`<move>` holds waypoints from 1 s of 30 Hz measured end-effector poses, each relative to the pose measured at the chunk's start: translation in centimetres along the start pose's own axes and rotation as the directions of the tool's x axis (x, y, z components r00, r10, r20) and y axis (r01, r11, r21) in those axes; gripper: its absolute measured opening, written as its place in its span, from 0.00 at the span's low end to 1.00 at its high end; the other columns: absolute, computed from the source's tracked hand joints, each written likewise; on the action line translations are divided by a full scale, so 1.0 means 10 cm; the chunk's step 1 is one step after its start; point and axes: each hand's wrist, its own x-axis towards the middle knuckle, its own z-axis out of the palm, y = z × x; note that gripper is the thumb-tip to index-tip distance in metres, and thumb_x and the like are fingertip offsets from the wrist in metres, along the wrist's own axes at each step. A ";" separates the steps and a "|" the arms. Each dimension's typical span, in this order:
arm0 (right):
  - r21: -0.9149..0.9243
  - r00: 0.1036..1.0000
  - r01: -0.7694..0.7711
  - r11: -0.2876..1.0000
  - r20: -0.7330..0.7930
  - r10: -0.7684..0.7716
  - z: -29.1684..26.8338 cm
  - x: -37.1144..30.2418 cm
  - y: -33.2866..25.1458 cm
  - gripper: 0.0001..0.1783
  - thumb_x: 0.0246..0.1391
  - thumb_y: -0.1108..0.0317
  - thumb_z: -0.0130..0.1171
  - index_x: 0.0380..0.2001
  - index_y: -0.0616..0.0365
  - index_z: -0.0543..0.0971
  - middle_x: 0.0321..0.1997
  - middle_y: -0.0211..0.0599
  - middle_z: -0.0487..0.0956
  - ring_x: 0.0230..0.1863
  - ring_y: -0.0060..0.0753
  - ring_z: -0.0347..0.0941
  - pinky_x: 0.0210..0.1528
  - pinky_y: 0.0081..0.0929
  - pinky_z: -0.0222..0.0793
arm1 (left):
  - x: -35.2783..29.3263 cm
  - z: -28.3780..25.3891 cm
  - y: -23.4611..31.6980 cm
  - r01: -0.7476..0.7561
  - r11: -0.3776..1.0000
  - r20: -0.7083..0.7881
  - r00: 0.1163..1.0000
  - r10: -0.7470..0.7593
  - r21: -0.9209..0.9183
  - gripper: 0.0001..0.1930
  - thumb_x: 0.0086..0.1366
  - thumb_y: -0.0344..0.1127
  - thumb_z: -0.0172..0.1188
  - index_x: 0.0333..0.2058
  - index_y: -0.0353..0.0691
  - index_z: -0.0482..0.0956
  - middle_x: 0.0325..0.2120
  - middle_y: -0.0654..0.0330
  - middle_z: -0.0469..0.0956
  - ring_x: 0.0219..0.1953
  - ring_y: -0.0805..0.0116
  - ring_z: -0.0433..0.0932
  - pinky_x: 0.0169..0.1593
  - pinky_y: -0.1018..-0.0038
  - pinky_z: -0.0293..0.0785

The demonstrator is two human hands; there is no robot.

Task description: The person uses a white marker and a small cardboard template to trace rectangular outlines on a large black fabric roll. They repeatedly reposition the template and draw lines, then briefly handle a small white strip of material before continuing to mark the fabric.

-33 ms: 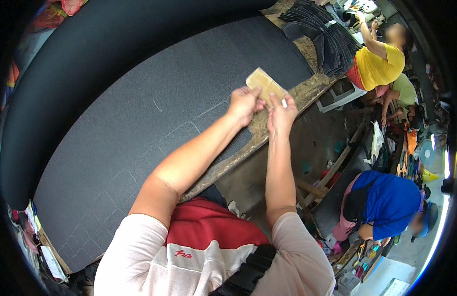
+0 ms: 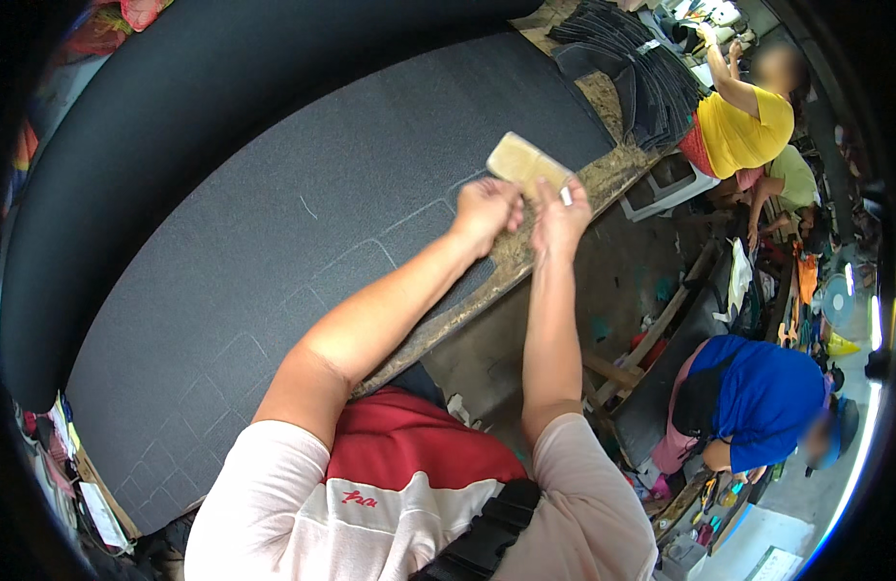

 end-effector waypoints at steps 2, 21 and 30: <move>-0.174 0.997 0.072 0.982 0.040 -0.066 -0.10 0.37 -0.12 0.21 0.43 0.85 0.61 0.43 0.69 0.71 0.38 0.44 0.77 0.33 0.30 0.76 0.28 0.21 0.72 | -0.18 0.00 -0.13 -0.401 0.674 0.222 0.914 0.340 0.620 0.10 0.61 0.36 0.60 0.31 0.34 0.77 0.17 0.61 0.76 0.14 0.71 0.72 0.19 0.73 0.69; -0.547 0.917 0.320 0.773 0.385 -0.107 -0.24 1.15 0.00 0.16 0.48 0.72 0.62 0.41 0.65 0.79 0.28 0.34 0.81 0.26 0.19 0.73 0.30 0.19 0.69 | 0.15 0.10 -0.11 -0.456 -0.322 0.487 0.873 0.018 0.830 0.36 0.66 0.56 0.41 0.64 0.37 0.50 0.66 0.58 0.46 0.69 0.64 0.42 0.63 0.36 0.34; -0.629 0.739 0.341 0.699 0.639 0.215 0.04 0.92 0.04 0.10 0.49 0.68 0.62 0.30 0.65 0.81 0.23 0.38 0.81 0.23 0.23 0.75 0.27 0.22 0.70 | 0.11 0.09 -0.08 -0.460 -0.347 0.486 0.874 -0.015 0.817 0.34 0.66 0.55 0.40 0.64 0.39 0.50 0.66 0.59 0.47 0.69 0.65 0.43 0.63 0.36 0.34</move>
